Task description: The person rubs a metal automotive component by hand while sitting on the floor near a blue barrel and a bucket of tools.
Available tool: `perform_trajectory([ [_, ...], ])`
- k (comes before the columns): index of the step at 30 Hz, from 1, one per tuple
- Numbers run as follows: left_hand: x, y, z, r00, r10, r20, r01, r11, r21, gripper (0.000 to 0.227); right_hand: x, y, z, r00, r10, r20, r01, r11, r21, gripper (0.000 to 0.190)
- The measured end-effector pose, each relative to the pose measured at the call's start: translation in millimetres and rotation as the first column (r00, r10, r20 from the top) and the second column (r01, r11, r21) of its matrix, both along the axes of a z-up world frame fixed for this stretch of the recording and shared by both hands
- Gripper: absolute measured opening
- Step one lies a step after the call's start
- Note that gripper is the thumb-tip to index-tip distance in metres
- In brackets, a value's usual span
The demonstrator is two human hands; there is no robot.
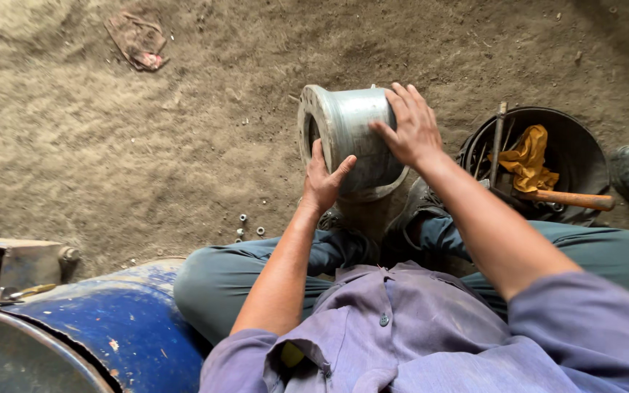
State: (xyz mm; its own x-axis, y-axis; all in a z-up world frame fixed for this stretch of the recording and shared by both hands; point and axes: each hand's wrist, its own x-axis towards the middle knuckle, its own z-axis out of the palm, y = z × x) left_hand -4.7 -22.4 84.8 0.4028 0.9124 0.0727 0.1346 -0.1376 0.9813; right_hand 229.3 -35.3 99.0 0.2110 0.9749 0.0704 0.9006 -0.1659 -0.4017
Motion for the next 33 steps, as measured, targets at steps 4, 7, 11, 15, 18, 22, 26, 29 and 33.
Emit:
perform_trajectory([
  [4,0,4,-4,1.0,0.002,-0.009,-0.002,1.0,0.003,0.064,-5,-42,-5,0.998,0.015,0.062,-0.019,0.997,0.07,0.099],
  [7,3,5,-4,1.0,-0.001,0.009,0.001,1.0,0.004,0.064,-3,-43,-3,0.996,0.027,0.082,-0.034,0.996,0.078,0.101],
  [11,2,5,-3,0.999,-0.011,0.04,0.012,1.0,-0.011,0.064,3,1,1,0.998,-0.006,0.066,0.01,0.999,-0.052,0.097],
  [15,0,3,1,0.997,-0.015,0.069,0.014,1.0,0.021,0.063,6,32,8,0.998,-0.059,-0.007,0.056,0.983,-0.174,0.09],
  [18,-1,2,1,0.999,-0.003,0.038,0.004,1.0,-0.015,0.063,4,20,7,0.999,-0.032,0.002,0.032,0.994,-0.106,0.091],
  [22,-1,2,-2,0.999,-0.006,0.042,0.006,1.0,-0.007,0.062,-2,-25,5,0.999,0.0,0.036,0.0,1.0,0.007,0.097],
  [26,2,5,-2,1.0,-0.001,0.027,0.001,1.0,-0.009,0.063,-4,-45,6,0.997,-0.005,0.081,0.005,1.0,-0.003,0.1],
  [29,2,6,-3,1.0,0.008,0.004,-0.008,0.999,-0.035,0.065,-1,-24,6,0.997,0.005,0.075,-0.004,1.0,-0.015,0.102],
  [33,3,3,-1,1.0,0.02,0.009,-0.02,1.0,0.001,0.064,11,17,8,0.999,-0.044,0.017,0.046,0.989,-0.143,0.094],
])
